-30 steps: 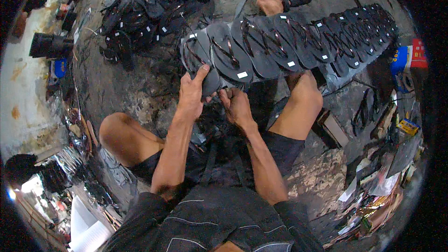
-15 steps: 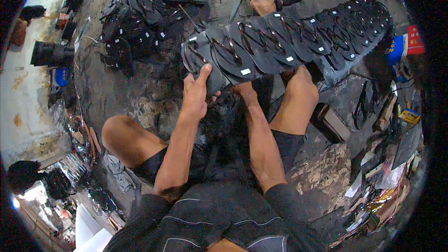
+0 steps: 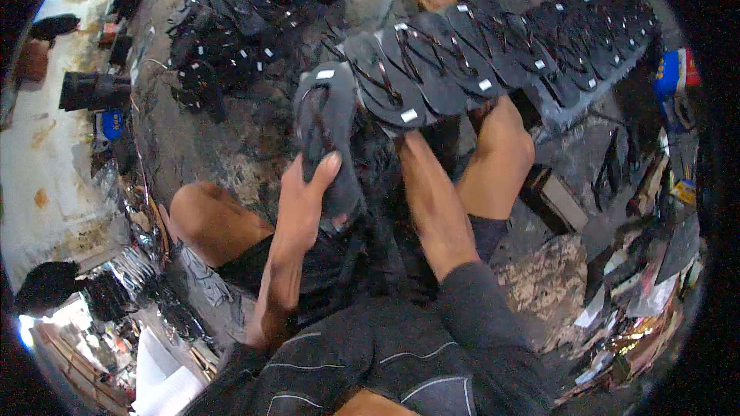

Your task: The person sits on the floor and uses a knife to trim excess material from the edges of black flip-flops. They handle each sandal individually, cutting along the perimeter and placing finished items aside.

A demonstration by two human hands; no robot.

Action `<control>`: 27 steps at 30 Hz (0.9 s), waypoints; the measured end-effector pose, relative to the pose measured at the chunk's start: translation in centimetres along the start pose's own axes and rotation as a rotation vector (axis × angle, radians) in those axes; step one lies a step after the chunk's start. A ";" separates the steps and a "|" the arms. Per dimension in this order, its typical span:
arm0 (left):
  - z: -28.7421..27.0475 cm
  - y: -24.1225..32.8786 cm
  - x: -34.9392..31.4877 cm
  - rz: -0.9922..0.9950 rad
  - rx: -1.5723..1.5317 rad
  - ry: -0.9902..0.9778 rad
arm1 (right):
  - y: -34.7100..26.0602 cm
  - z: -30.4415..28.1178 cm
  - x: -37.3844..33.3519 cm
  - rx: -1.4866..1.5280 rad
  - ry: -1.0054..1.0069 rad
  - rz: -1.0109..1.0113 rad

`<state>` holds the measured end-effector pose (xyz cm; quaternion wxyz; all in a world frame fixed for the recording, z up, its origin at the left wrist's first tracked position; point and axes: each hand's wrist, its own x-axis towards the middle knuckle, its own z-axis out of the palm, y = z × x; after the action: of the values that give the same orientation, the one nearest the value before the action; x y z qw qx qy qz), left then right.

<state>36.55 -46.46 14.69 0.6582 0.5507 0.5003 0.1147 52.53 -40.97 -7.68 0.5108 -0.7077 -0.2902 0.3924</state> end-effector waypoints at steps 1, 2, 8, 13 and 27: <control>-1.2 -0.7 -0.7 0.216 0.178 0.074 | 0.1 0.8 -0.9 0.177 -0.062 -0.022; -1.5 0.2 -2.1 0.225 0.273 0.094 | -0.4 1.7 -2.8 0.417 -0.140 0.017; -1.7 -2.7 -8.3 0.405 0.584 0.169 | -16.3 -5.5 -14.3 0.493 0.110 -0.237; -5.0 3.7 -6.6 0.437 -0.060 0.025 | -18.9 -5.3 -21.5 0.302 0.031 -0.280; -11.6 1.3 -12.6 -0.079 -0.333 -0.017 | -11.3 -8.3 -43.9 -0.253 -0.327 0.066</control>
<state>22.00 -47.74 23.72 0.7487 0.4147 0.4901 0.1655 36.46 -77.22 15.86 0.3510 -0.7022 -0.3929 0.4789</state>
